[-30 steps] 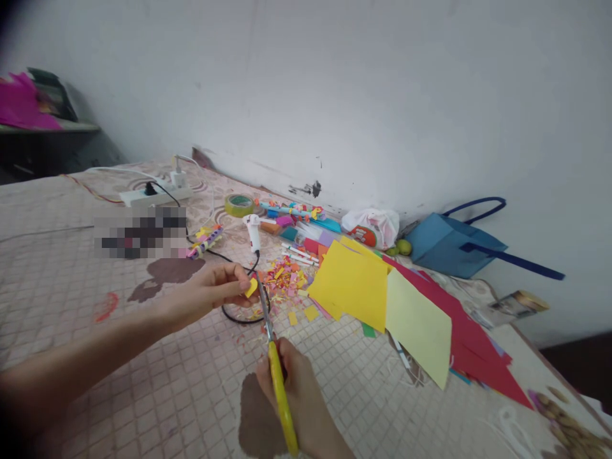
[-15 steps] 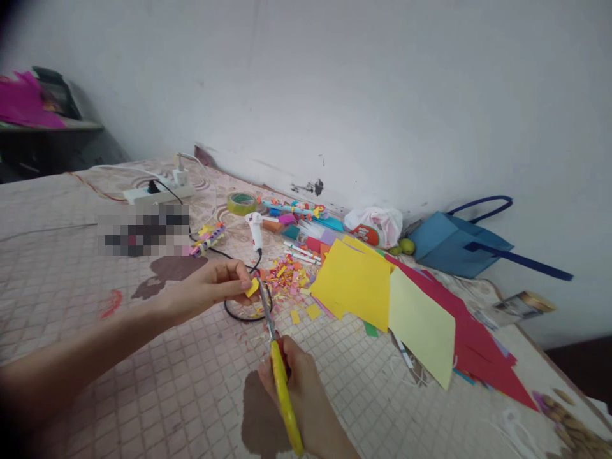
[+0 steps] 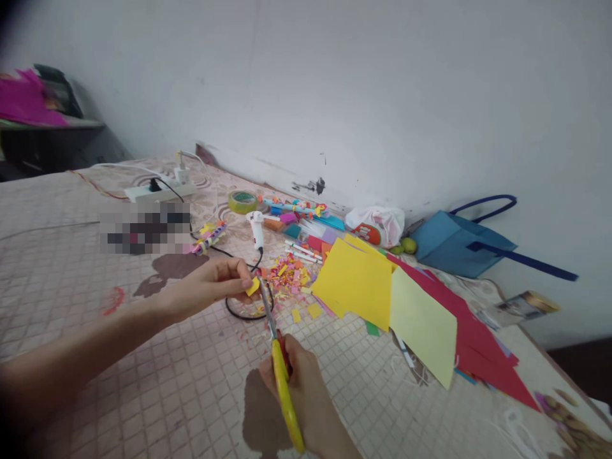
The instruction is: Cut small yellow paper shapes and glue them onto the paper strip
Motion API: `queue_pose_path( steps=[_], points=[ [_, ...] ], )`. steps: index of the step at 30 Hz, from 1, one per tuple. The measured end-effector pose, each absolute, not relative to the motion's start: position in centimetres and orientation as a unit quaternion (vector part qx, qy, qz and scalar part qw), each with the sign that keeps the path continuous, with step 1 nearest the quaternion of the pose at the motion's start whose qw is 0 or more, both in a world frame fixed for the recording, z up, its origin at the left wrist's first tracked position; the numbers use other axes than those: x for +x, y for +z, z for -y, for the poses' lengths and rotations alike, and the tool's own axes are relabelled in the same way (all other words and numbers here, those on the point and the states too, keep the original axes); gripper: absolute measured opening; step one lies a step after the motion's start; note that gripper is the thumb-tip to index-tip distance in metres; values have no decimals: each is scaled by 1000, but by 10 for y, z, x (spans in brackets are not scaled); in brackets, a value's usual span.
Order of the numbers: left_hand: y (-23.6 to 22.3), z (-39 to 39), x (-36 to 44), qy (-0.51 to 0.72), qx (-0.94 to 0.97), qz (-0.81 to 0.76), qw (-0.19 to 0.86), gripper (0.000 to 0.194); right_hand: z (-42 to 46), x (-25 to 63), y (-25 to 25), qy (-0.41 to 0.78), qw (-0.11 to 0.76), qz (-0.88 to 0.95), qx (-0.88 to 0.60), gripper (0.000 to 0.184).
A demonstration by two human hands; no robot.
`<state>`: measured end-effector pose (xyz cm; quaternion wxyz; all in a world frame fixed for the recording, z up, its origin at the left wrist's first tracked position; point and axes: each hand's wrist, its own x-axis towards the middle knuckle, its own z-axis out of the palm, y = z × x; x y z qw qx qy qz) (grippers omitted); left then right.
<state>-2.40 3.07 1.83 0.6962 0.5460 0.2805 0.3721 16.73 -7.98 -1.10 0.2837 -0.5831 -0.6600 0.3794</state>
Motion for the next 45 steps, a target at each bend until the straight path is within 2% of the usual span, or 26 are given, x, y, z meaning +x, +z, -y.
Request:
queue_pose_path(
  steps=[20, 30, 36, 45],
  points=[
    [19, -31, -24, 366, 561, -283, 686, 19, 81, 167, -11, 398, 301, 634, -591, 31],
    [21, -27, -21, 381, 525, -284, 706, 21, 82, 164, -14, 422, 305, 626, -580, 45],
    [15, -20, -16, 397, 522, -341, 674, 21, 79, 165, -20, 428, 353, 610, -566, 52],
    [14, -16, -13, 383, 520, -318, 694, 22, 80, 166, -19, 431, 345, 612, -567, 48]
  ],
)
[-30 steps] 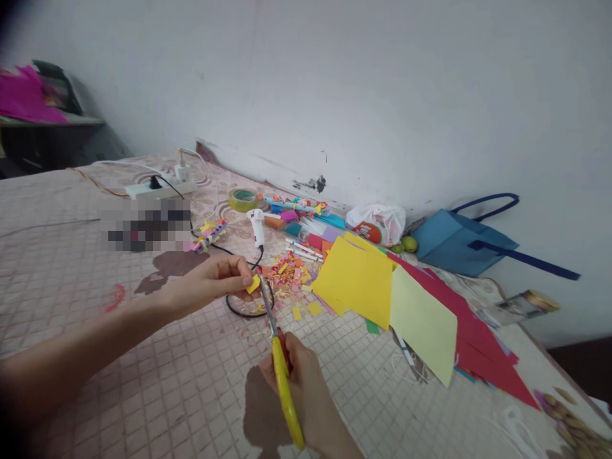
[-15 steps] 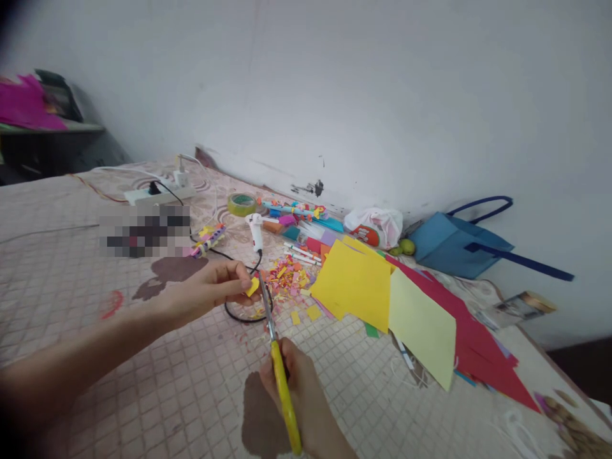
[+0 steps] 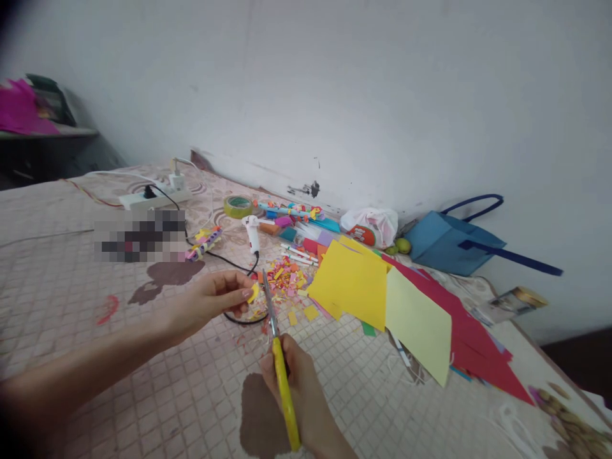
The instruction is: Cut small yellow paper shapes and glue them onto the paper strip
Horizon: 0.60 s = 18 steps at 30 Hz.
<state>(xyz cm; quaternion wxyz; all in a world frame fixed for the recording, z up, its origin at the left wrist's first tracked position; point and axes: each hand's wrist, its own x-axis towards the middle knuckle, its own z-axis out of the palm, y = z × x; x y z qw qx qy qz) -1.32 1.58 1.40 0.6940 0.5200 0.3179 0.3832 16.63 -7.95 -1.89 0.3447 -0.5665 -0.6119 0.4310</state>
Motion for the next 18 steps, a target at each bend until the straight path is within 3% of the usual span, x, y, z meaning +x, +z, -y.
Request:
queue_pose_path(
  steps=[18],
  points=[
    [16, -11, -10, 424, 449, -330, 714, 22, 79, 167, -19, 397, 304, 643, -579, 33]
  ],
)
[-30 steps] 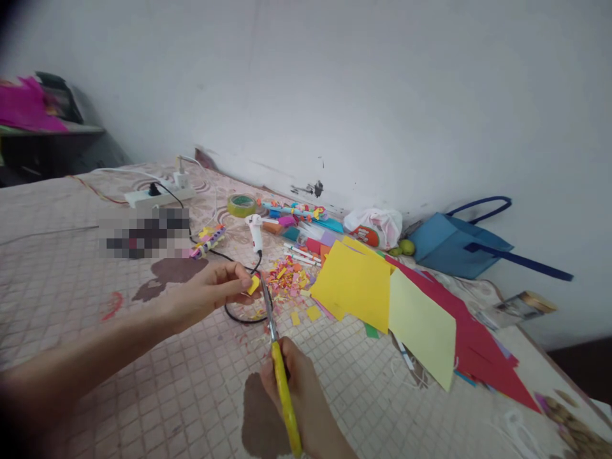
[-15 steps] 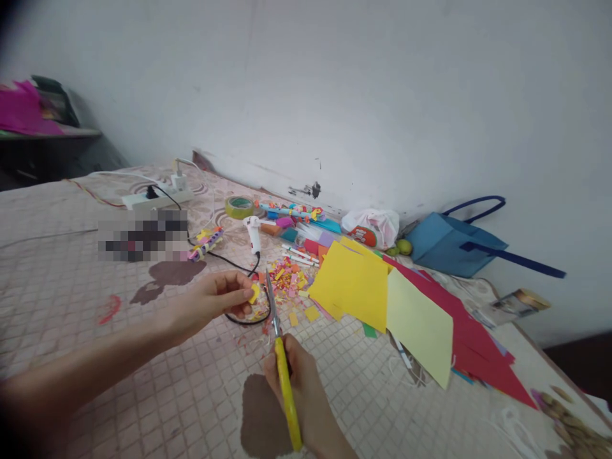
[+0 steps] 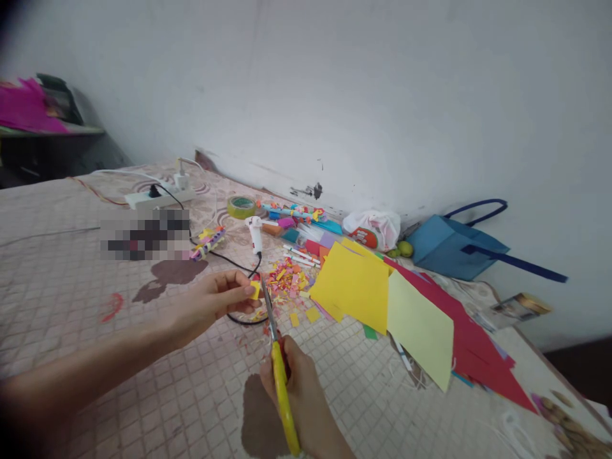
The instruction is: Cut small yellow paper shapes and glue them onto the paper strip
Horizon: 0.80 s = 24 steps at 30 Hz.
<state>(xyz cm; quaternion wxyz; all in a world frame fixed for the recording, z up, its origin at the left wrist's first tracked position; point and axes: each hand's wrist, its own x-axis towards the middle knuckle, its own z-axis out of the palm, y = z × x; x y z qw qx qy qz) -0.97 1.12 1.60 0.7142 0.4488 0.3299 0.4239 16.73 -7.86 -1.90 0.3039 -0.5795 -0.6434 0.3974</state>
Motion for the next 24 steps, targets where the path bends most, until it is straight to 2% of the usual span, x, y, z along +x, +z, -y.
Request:
queue_pose_path(
  steps=[7, 24],
  points=[
    [16, -9, -8, 440, 433, -324, 717, 20, 78, 168, -23, 379, 302, 651, -584, 23],
    [10, -1, -2, 484, 418, -312, 702, 18, 80, 165, -18, 364, 306, 656, -587, 17]
  ],
)
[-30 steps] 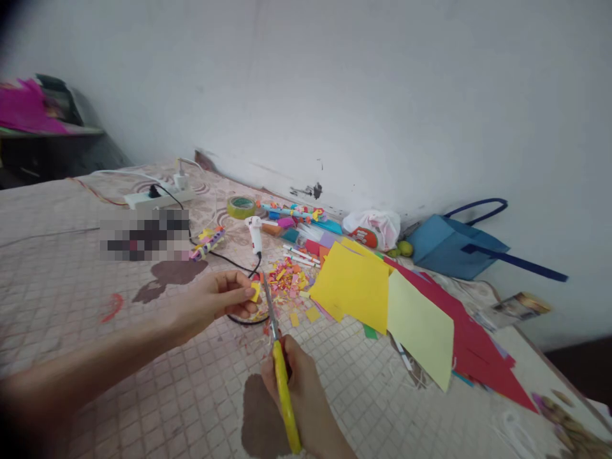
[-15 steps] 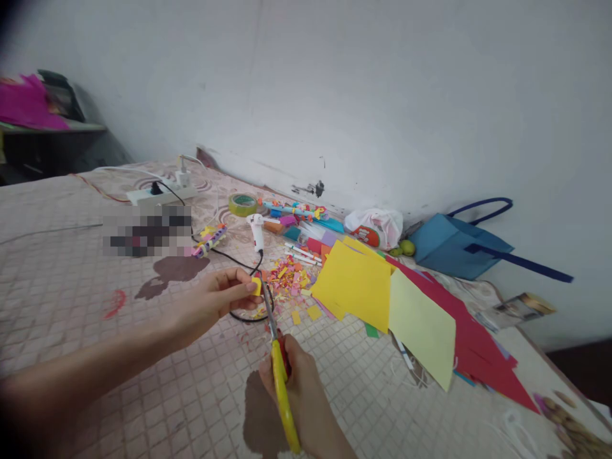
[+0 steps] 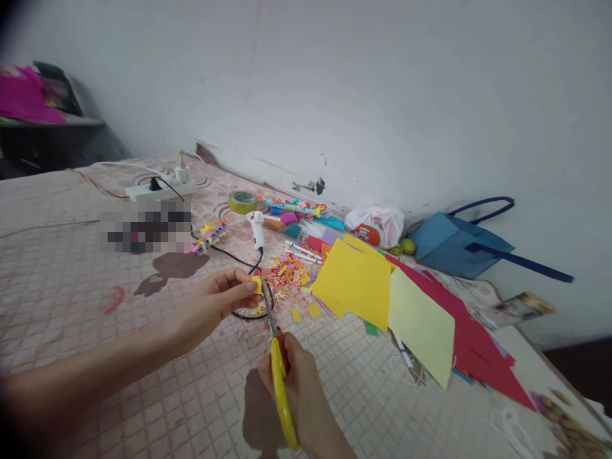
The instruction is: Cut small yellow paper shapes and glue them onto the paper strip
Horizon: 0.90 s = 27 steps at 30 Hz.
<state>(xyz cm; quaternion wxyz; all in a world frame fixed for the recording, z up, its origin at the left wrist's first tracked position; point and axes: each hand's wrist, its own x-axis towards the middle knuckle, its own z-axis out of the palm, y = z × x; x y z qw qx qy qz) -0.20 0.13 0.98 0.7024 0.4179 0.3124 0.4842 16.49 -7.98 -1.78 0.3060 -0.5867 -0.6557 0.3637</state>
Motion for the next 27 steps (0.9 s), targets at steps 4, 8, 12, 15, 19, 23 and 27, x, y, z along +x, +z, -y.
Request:
queue_pose_path(
  steps=[4, 8, 12, 15, 19, 23, 27],
  points=[
    [8, -1, -2, 489, 420, -313, 698, 18, 79, 162, -16, 365, 309, 653, -587, 17],
    [6, -2, -2, 488, 419, -313, 699, 18, 78, 158, -10, 376, 314, 643, -589, 20],
    [5, -2, -1, 488, 421, -313, 697, 18, 77, 154, -4, 377, 313, 627, -606, 22],
    [6, -1, -1, 488, 419, -317, 697, 17, 77, 154, -3, 381, 317, 619, -609, 22],
    [7, -1, -1, 489, 415, -319, 697, 17, 78, 155, -5, 377, 320, 622, -607, 22],
    [6, -2, -1, 490, 413, -320, 698, 17, 78, 155, -6, 386, 332, 614, -603, 21],
    [5, -2, -1, 490, 413, -319, 698, 17, 78, 155, -5, 394, 322, 616, -602, 20]
  ],
)
